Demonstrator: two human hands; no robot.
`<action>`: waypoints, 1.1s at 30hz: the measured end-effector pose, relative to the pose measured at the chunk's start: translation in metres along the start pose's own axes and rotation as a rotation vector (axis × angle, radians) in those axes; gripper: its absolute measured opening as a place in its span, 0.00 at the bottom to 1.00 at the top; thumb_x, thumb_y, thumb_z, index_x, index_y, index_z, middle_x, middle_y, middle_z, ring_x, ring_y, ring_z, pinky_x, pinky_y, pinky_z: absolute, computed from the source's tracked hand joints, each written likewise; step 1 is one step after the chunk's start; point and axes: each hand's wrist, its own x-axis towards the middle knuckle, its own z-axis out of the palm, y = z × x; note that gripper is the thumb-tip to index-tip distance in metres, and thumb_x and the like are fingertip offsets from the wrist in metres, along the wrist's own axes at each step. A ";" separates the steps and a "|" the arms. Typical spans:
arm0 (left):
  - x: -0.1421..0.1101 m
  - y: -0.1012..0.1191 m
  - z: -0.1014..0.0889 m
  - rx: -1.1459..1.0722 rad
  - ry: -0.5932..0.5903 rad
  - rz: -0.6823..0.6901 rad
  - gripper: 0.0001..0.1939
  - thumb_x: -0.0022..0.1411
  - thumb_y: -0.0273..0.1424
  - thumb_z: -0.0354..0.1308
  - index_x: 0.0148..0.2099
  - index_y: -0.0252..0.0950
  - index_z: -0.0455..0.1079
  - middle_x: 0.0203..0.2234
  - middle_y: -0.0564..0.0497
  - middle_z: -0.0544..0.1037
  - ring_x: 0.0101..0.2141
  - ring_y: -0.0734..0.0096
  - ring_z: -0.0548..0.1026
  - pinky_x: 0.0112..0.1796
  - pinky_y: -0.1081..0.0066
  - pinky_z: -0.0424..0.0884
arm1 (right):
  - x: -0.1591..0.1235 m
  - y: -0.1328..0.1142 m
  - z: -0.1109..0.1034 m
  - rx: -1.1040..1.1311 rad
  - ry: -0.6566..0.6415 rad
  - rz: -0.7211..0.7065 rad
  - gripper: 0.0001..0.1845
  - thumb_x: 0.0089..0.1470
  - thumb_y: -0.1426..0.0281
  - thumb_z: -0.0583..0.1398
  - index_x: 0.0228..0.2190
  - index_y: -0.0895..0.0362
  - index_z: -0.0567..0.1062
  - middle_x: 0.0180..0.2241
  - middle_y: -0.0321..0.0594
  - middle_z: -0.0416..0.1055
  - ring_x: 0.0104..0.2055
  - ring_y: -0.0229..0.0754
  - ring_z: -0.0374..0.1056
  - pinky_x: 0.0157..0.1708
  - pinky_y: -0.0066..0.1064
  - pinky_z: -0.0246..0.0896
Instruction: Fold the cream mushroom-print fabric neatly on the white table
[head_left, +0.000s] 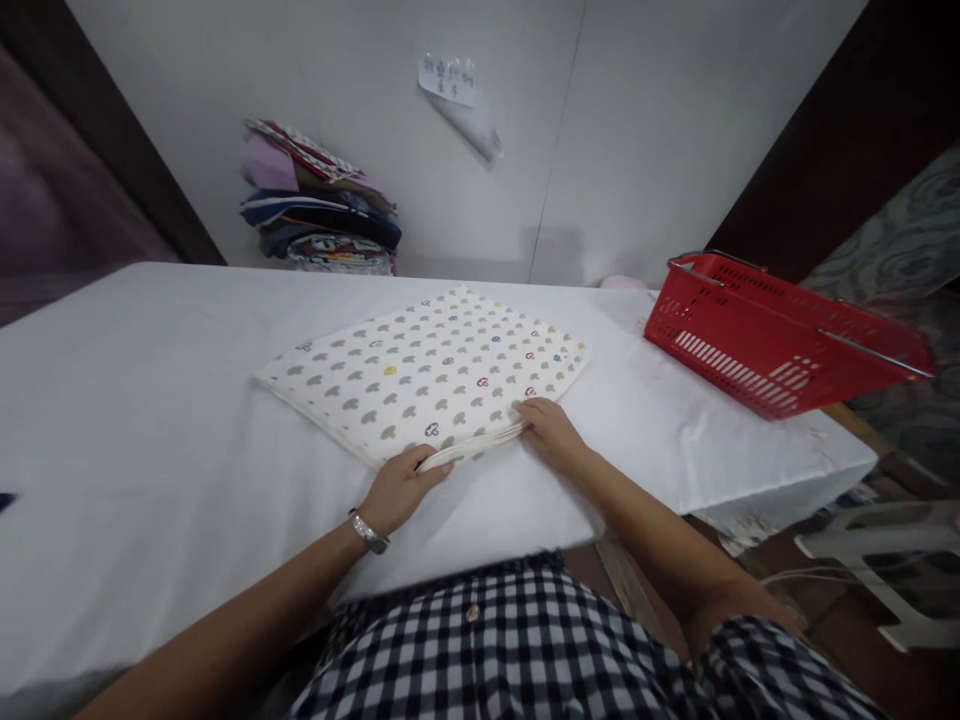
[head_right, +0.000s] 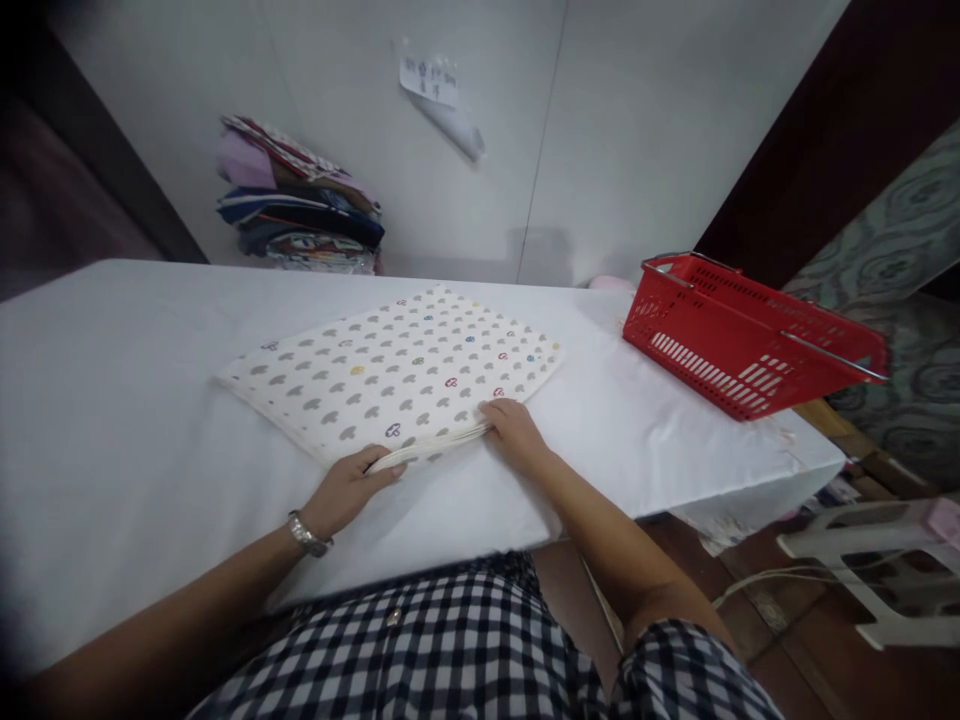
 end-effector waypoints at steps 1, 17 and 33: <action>0.000 0.000 0.000 -0.004 -0.002 -0.004 0.16 0.53 0.46 0.51 0.31 0.38 0.68 0.23 0.57 0.69 0.27 0.71 0.67 0.28 0.73 0.61 | 0.000 0.001 -0.001 -0.008 0.011 0.005 0.22 0.48 0.76 0.54 0.48 0.58 0.66 0.48 0.46 0.65 0.51 0.46 0.56 0.51 0.40 0.51; -0.005 0.001 -0.002 0.089 -0.038 0.056 0.16 0.56 0.45 0.48 0.31 0.38 0.66 0.24 0.55 0.69 0.27 0.72 0.67 0.29 0.72 0.62 | -0.020 0.002 0.000 0.607 0.131 0.689 0.09 0.48 0.66 0.54 0.30 0.56 0.70 0.28 0.37 0.70 0.24 0.36 0.65 0.23 0.28 0.60; -0.009 0.015 -0.012 0.506 -0.172 0.563 0.19 0.60 0.45 0.45 0.37 0.38 0.70 0.33 0.49 0.72 0.35 0.67 0.69 0.35 0.68 0.64 | 0.051 0.038 -0.015 -0.064 -0.125 0.396 0.12 0.53 0.65 0.54 0.35 0.55 0.74 0.40 0.42 0.69 0.45 0.45 0.62 0.40 0.32 0.57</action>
